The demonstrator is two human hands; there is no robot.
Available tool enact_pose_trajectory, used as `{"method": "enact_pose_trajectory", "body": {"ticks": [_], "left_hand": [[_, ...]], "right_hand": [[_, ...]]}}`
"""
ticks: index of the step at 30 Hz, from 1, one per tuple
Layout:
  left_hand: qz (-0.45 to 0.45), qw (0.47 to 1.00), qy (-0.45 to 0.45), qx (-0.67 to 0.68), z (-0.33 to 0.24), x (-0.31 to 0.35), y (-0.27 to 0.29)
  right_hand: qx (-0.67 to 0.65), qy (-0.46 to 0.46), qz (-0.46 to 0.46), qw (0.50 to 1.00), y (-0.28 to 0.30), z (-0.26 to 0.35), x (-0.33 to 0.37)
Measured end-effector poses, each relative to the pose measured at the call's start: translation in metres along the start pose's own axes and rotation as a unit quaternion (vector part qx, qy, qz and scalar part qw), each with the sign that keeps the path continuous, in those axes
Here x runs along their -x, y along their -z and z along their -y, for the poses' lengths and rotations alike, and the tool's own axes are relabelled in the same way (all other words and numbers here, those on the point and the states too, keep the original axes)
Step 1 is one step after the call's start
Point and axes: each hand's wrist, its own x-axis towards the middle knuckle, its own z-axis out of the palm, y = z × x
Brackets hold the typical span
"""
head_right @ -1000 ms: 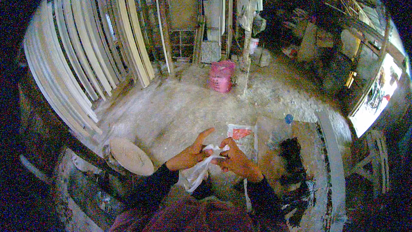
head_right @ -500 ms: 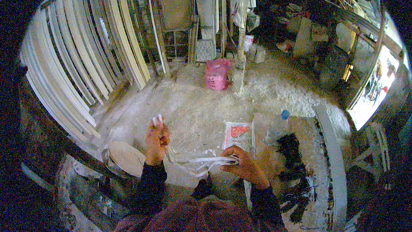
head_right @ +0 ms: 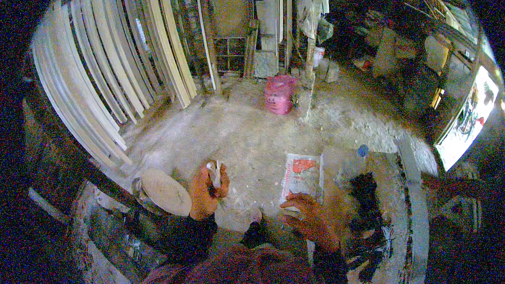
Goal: The person holds a white plastic strip, cuts it into smaller pieces using a knife, and places the cut pieces on a wooden workbench. The person then continues to manipulate and fold the remaining strip.
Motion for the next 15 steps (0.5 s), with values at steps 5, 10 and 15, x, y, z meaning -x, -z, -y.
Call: {"method": "enact_pose_trajectory", "body": {"ticks": [5,10,15], "left_hand": [[0.030,0.997,0.057,-0.040,0.008,0.008,-0.018],[0.061,0.992,0.097,-0.054,0.011,0.014,-0.035],[0.079,0.984,0.128,-0.099,0.016,0.021,-0.042]], "right_hand": [[-0.075,0.054,-0.034,0.995,-0.020,0.033,-0.014],[-0.155,0.040,-0.110,0.981,-0.034,0.046,-0.024],[-0.141,0.027,-0.225,0.964,-0.032,0.050,-0.026]]}}
